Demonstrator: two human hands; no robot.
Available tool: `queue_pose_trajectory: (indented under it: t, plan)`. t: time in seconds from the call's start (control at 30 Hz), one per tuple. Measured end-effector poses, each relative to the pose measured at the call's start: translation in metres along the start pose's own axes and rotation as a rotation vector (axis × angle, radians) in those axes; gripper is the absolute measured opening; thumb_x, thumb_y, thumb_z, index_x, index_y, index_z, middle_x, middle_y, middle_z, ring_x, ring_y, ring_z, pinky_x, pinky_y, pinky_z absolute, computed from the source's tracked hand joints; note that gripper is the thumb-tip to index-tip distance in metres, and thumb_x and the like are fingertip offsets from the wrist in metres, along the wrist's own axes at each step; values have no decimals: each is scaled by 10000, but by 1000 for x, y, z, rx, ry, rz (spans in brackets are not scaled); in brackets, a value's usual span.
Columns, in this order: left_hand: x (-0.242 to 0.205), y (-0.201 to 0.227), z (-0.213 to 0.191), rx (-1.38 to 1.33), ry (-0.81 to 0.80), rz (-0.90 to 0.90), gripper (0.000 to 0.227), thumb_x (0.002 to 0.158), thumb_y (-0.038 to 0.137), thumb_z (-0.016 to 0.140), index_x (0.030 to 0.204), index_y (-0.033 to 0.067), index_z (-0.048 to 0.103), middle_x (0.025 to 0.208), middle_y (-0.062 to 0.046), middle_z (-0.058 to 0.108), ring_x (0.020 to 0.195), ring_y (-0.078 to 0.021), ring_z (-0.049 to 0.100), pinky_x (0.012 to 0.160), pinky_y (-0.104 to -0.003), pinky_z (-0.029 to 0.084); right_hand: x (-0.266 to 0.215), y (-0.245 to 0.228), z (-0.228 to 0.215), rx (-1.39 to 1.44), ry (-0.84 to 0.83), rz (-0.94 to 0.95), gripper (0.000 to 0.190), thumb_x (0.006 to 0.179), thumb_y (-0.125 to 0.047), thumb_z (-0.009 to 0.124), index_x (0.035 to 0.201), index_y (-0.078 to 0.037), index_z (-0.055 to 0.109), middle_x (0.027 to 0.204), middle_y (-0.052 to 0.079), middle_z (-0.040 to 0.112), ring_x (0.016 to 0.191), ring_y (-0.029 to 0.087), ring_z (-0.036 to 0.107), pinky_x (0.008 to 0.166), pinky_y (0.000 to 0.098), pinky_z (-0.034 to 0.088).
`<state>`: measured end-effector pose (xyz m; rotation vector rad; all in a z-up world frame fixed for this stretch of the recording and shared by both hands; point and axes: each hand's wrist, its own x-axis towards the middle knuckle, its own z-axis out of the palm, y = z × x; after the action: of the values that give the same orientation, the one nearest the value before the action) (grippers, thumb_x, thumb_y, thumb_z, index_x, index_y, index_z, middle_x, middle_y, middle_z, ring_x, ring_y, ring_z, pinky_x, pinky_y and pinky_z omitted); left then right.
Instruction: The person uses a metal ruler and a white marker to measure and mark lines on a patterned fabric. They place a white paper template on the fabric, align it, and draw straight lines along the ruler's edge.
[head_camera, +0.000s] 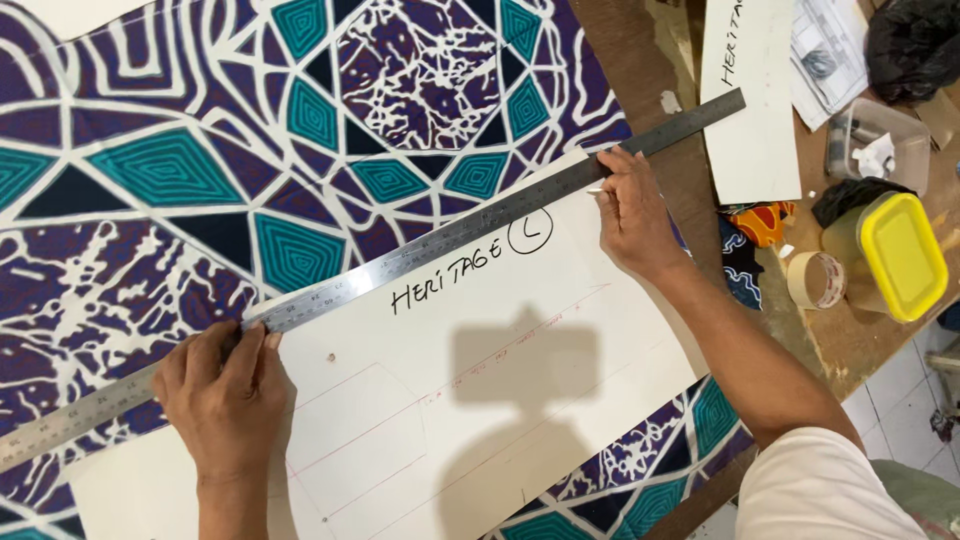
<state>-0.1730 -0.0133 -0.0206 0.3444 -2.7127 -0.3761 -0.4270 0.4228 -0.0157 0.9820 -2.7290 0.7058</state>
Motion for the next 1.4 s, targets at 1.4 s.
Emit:
queue_pose_trajectory:
  t: [1.4]
  plan:
    - [19,16,-15,-110,134,-79,126,912,114,788,1016,47,764,1159,-104,688,1169,-305,601,1053,-475,425,-4,24,8,-83,-90,-17,123,1170,6,561,1111,61,468,1463,334,555,1494,431,487,1258,467,405]
